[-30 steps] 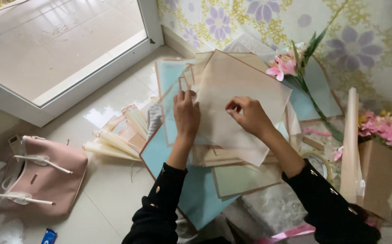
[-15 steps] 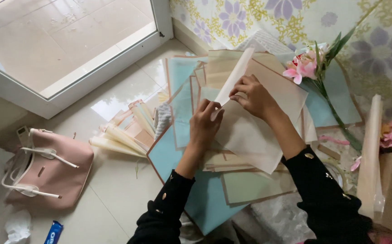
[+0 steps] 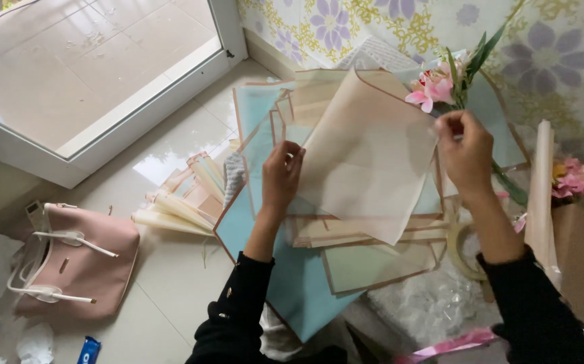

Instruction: Wrapping a flower bouquet with decorative paper and securing it with tape

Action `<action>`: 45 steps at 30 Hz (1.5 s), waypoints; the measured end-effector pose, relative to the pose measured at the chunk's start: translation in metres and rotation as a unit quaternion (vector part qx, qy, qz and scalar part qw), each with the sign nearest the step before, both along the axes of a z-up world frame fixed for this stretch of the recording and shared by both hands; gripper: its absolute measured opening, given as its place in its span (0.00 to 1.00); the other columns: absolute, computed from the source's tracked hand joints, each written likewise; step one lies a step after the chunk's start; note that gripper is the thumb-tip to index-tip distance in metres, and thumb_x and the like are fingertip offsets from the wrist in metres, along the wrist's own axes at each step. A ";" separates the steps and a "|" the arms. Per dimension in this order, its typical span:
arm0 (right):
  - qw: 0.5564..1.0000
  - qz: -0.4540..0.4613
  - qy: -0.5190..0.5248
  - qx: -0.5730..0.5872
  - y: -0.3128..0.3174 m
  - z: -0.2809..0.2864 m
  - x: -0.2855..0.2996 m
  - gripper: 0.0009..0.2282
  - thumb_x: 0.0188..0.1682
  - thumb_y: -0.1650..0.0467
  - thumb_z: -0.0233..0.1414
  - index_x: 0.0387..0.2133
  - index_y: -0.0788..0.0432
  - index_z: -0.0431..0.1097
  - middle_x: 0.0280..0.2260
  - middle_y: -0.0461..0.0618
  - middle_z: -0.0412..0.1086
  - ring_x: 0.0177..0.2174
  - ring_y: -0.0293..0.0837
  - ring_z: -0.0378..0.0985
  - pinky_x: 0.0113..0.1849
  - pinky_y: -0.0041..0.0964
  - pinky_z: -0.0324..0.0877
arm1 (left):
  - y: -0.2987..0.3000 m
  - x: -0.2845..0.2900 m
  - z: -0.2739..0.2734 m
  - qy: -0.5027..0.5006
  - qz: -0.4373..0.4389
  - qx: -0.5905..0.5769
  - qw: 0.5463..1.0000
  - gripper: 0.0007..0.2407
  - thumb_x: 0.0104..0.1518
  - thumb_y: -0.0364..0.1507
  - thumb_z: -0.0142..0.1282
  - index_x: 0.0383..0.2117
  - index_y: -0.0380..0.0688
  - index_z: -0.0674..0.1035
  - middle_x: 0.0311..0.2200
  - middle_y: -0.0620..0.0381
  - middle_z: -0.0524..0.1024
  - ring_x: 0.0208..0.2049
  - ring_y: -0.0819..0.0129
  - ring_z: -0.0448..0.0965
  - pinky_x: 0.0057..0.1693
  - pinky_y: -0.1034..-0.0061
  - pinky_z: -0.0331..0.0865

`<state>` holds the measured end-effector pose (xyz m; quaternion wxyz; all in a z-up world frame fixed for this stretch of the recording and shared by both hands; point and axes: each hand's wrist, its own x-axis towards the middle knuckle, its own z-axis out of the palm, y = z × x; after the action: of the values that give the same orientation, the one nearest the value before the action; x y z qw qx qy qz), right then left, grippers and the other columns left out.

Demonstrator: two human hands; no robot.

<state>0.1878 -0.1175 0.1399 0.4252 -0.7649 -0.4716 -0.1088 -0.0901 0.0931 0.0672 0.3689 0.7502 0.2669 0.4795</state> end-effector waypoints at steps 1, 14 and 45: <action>1.000 -0.004 0.000 0.000 -0.024 0.011 -0.027 0.04 0.63 0.74 0.56 0.41 0.65 0.72 0.35 0.61 0.73 0.36 0.57 0.77 0.37 0.47 0.71 | 0.003 0.000 0.009 0.000 -0.004 0.000 1.000 0.03 0.62 0.28 0.58 0.32 0.47 0.76 0.27 0.52 0.77 0.28 0.56 0.81 0.35 0.64 0.74; 0.933 0.168 -0.095 -0.304 -0.203 -0.069 -0.182 0.16 0.48 0.73 0.50 0.51 0.64 0.65 0.40 0.55 0.66 0.41 0.54 0.68 0.47 0.44 0.67 | 0.020 0.014 0.042 -0.031 -0.131 -0.433 0.891 0.11 0.58 0.37 0.56 0.38 0.52 0.68 0.28 0.59 0.69 0.24 0.72 0.71 0.28 0.76 0.65; 0.885 0.150 -0.437 -0.057 0.022 -0.006 -0.145 0.05 0.50 0.70 0.55 0.37 0.45 0.69 0.42 0.40 0.66 0.44 0.42 0.68 0.44 0.39 0.62 | -0.020 0.076 0.031 -0.078 -0.357 -0.406 0.837 0.11 0.61 0.23 0.49 0.49 0.38 0.69 0.36 0.42 0.78 0.33 0.62 0.82 0.36 0.76 0.77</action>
<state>0.0429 -0.0954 0.1337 0.1426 -0.5826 -0.7243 -0.3400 -0.0136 0.0734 0.0978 0.8058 0.5363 0.1211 0.2201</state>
